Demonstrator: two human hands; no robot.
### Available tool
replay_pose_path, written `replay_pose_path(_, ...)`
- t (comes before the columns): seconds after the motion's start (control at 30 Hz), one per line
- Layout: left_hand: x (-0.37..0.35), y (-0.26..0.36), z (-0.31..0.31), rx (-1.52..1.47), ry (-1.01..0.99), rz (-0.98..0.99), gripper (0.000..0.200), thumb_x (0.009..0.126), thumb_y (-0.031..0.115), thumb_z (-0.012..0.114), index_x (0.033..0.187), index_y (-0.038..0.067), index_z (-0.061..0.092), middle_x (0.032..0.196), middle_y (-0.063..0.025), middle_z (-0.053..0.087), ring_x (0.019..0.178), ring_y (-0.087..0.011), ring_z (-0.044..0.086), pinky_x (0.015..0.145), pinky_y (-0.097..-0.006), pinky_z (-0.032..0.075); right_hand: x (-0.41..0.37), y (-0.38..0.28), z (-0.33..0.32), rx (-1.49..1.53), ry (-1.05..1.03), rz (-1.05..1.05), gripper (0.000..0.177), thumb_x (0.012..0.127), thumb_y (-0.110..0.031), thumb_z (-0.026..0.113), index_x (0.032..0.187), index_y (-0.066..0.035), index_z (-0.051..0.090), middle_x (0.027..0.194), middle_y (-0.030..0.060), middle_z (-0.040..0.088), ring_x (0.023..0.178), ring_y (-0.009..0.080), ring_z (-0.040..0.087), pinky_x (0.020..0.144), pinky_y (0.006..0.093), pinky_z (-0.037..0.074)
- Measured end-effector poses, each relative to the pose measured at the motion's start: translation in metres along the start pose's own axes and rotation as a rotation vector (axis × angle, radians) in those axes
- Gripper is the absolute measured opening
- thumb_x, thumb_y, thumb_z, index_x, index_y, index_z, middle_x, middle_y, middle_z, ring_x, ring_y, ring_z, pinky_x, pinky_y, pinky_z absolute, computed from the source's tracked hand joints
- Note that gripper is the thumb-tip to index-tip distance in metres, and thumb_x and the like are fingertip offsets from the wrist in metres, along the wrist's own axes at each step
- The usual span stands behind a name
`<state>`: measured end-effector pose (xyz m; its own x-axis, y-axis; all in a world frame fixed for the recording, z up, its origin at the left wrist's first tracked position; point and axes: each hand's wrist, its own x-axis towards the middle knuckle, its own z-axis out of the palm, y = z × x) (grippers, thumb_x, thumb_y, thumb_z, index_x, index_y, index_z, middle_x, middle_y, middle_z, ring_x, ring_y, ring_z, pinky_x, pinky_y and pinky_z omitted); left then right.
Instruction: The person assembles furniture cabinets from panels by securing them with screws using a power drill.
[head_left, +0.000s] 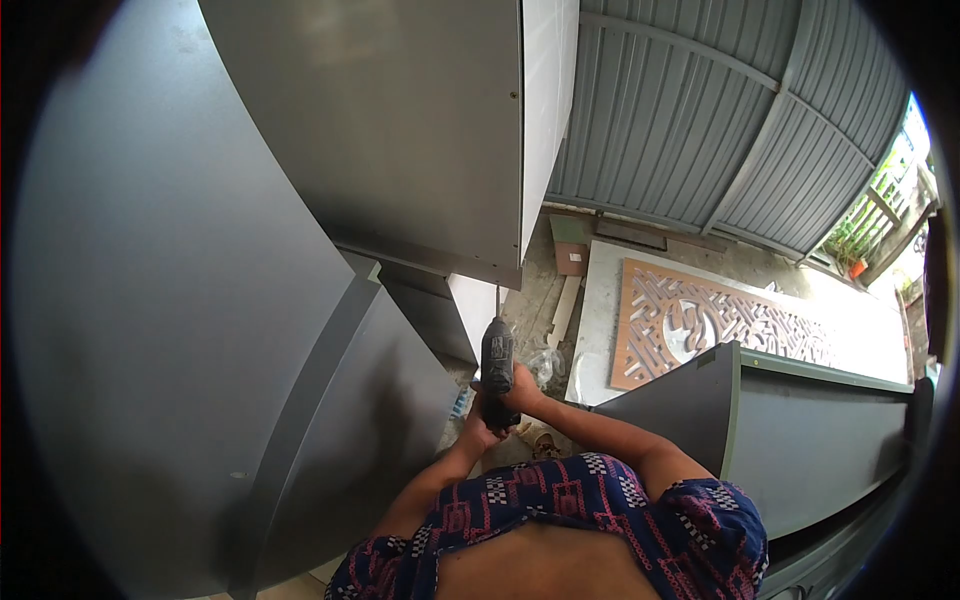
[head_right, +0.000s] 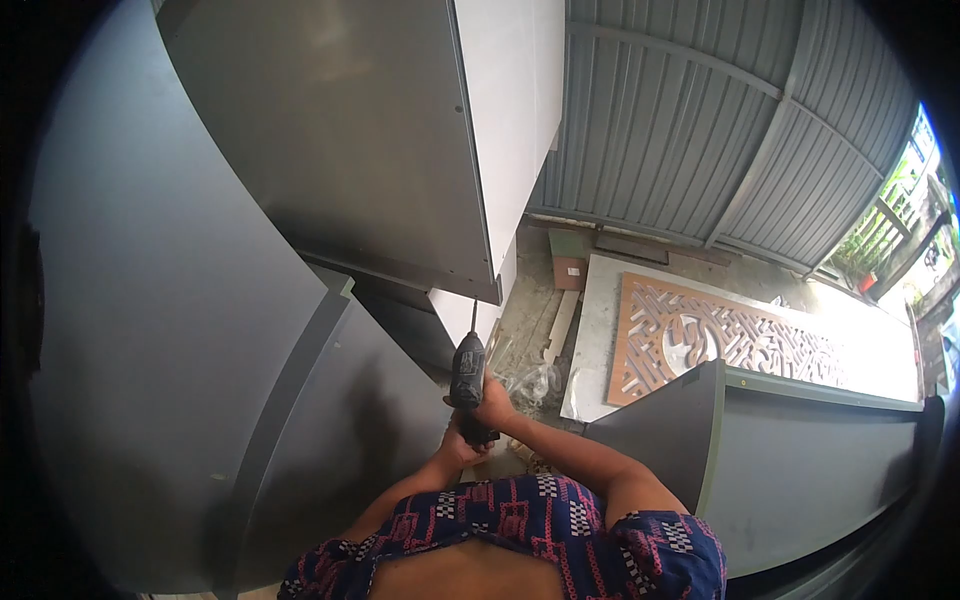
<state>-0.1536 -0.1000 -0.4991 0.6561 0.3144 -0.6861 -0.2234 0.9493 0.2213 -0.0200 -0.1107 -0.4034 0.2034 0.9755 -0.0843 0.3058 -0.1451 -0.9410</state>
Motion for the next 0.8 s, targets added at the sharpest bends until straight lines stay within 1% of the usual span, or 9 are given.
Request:
replay_pose_path(0.1, -0.002, 0.004, 0.005, 0.018, -0.006, 0.029, 0.06, 0.08, 0.073, 0.041, 0.098, 0.019, 0.062, 0.078, -0.0057, 0.062, 0.053, -0.0252, 0.051, 0.04, -0.0317, 0.036, 0.007, 0.004, 0.001, -0.048, 0.007, -0.011, 0.071, 0.065, -0.042, 0.083, 0.114, -0.002, 0.05, 0.091, 0.0164, 0.067, 0.085, 0.0294, 0.067, 0.076, 0.0382, 0.051)
replay_pose_path(0.2, -0.002, 0.007, 0.006, 0.036, -0.028, 0.037, 0.058, 0.081, 0.071, 0.041, 0.098, 0.019, 0.061, 0.078, -0.0048, 0.062, 0.053, -0.0244, 0.052, 0.039, -0.0307, 0.035, 0.001, -0.014, -0.001, 0.056, 0.135, -0.124, 0.049, 0.07, -0.042, 0.079, 0.091, -0.003, 0.059, 0.08, 0.0138, 0.063, 0.071, 0.026, 0.06, 0.069, 0.0385, 0.05)
replay_pose_path(0.3, -0.007, 0.009, 0.013, 0.036, -0.026, 0.034, 0.057, 0.082, 0.07, 0.041, 0.098, 0.019, 0.061, 0.079, -0.0037, 0.061, 0.054, -0.0229, 0.052, 0.039, -0.0295, 0.035, 0.004, -0.012, -0.002, 0.04, 0.075, -0.046, 0.048, 0.071, -0.041, 0.079, 0.09, -0.003, 0.059, 0.081, 0.0142, 0.063, 0.072, 0.0263, 0.061, 0.07, 0.0382, 0.05)
replay_pose_path(0.4, -0.01, 0.01, 0.015, 0.026, -0.043, 0.029, 0.055, 0.083, 0.069, 0.041, 0.097, 0.019, 0.061, 0.079, -0.0025, 0.061, 0.054, -0.0218, 0.053, 0.038, -0.0285, 0.035, 0.003, -0.017, -0.006, 0.088, 0.043, -0.05, 0.048, 0.071, -0.042, 0.079, 0.09, -0.003, 0.06, 0.081, 0.0141, 0.064, 0.072, 0.0254, 0.061, 0.07, 0.0381, 0.05)
replay_pose_path(0.5, -0.012, 0.01, 0.014, 0.02, -0.058, 0.011, 0.055, 0.083, 0.069, 0.041, 0.097, 0.019, 0.061, 0.077, -0.0023, 0.061, 0.053, -0.0218, 0.053, 0.038, -0.0278, 0.036, 0.004, -0.016, -0.007, 0.034, 0.007, -0.052, 0.047, 0.072, -0.043, 0.078, 0.09, -0.003, 0.06, 0.082, 0.0138, 0.064, 0.073, 0.0239, 0.061, 0.07, 0.0376, 0.05)
replay_pose_path(0.6, -0.013, 0.012, 0.015, 0.032, -0.023, -0.01, 0.057, 0.083, 0.07, 0.04, 0.098, 0.019, 0.06, 0.077, -0.0029, 0.061, 0.052, -0.0227, 0.054, 0.038, -0.0276, 0.036, -0.001, -0.025, -0.007, 0.054, 0.075, -0.032, 0.043, 0.073, -0.042, 0.076, 0.087, -0.004, 0.06, 0.079, 0.013, 0.064, 0.069, 0.0232, 0.06, 0.068, 0.0374, 0.05)
replay_pose_path(0.7, -0.023, 0.012, 0.018, 0.048, -0.028, 0.008, 0.058, 0.084, 0.071, 0.038, 0.099, 0.019, 0.06, 0.078, -0.0041, 0.062, 0.052, -0.0238, 0.054, 0.037, -0.0274, 0.036, 0.001, -0.007, -0.002, 0.018, 0.072, -0.073, 0.042, 0.073, -0.041, 0.076, 0.084, -0.004, 0.06, 0.074, 0.0118, 0.063, 0.065, 0.0233, 0.059, 0.066, 0.0374, 0.05)
replay_pose_path(0.77, -0.03, 0.007, 0.027, 0.094, -0.023, 0.067, 0.059, 0.085, 0.071, 0.037, 0.099, 0.018, 0.06, 0.078, -0.0053, 0.062, 0.052, -0.0245, 0.054, 0.037, -0.0272, 0.035, 0.001, -0.012, -0.008, 0.041, 0.001, 0.022, 0.055, 0.07, -0.039, 0.08, 0.102, -0.003, 0.056, 0.085, 0.0117, 0.065, 0.078, 0.0226, 0.062, 0.074, 0.036, 0.05)
replay_pose_path(0.8, -0.037, 0.004, 0.03, 0.215, -0.039, 0.133, 0.062, 0.085, 0.071, 0.037, 0.103, 0.016, 0.059, 0.082, -0.0076, 0.063, 0.057, -0.0263, 0.056, 0.042, -0.0289, 0.039, 0.0, -0.014, -0.013, 0.053, -0.035, 0.069, 0.063, 0.068, -0.038, 0.082, 0.112, -0.002, 0.054, 0.091, 0.0117, 0.066, 0.084, 0.0222, 0.063, 0.078, 0.0353, 0.05)
